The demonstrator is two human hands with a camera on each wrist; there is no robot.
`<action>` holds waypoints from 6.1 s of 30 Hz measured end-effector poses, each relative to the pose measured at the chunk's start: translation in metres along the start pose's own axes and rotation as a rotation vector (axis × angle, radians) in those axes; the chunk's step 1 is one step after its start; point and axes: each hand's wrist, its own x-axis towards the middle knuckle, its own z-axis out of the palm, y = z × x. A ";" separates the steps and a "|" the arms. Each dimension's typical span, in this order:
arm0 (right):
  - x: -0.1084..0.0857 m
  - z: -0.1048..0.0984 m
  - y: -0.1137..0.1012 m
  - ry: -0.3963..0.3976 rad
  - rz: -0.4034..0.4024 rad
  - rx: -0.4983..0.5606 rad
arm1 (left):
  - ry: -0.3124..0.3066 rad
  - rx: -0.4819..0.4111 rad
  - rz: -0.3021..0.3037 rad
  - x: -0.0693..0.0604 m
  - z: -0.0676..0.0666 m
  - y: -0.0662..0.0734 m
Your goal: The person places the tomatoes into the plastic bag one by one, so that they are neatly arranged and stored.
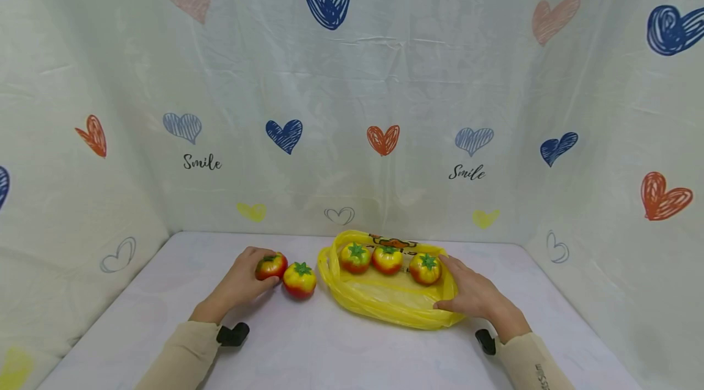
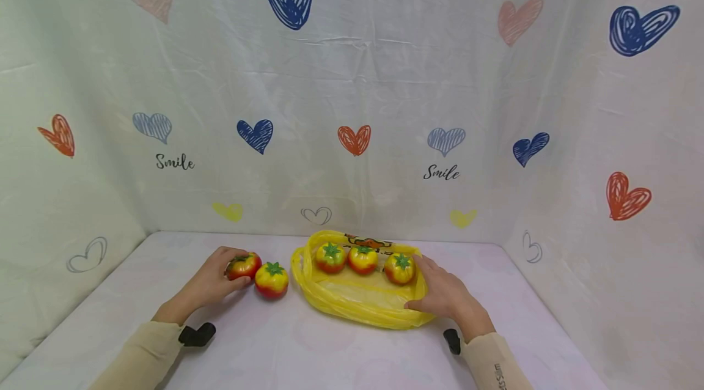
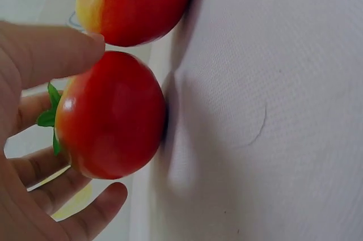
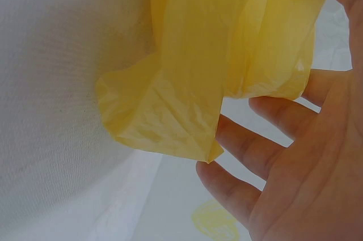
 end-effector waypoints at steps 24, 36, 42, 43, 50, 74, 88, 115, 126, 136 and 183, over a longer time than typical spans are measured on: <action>0.000 0.000 0.001 0.007 -0.014 -0.002 | -0.026 -0.012 -0.027 -0.001 -0.004 -0.001; -0.001 -0.001 0.000 -0.003 0.003 0.001 | -0.034 -0.022 -0.041 -0.001 -0.004 -0.002; 0.000 0.000 0.001 0.006 -0.007 -0.005 | -0.028 -0.012 -0.025 -0.001 -0.002 -0.004; 0.000 0.000 0.001 0.006 -0.006 -0.006 | -0.027 -0.014 -0.024 -0.001 -0.002 -0.004; 0.001 0.000 0.001 0.007 -0.013 -0.003 | -0.021 -0.013 -0.015 0.000 -0.002 -0.005; 0.001 0.000 0.002 0.003 -0.020 -0.004 | 0.019 -0.024 -0.015 -0.001 -0.002 -0.004; 0.002 0.002 0.004 0.001 -0.017 0.011 | 0.081 -0.044 0.016 -0.001 -0.011 0.002; 0.001 0.003 0.003 0.001 -0.011 0.005 | 0.145 -0.033 0.215 -0.002 -0.008 0.036; 0.004 0.003 0.003 -0.006 0.007 0.003 | 0.105 -0.060 0.248 -0.003 0.002 0.058; 0.003 0.004 0.004 0.006 -0.020 -0.004 | 0.073 -0.089 0.282 0.001 0.011 0.078; 0.001 0.002 0.003 0.019 -0.056 0.000 | -0.207 -0.099 0.406 0.036 0.080 0.160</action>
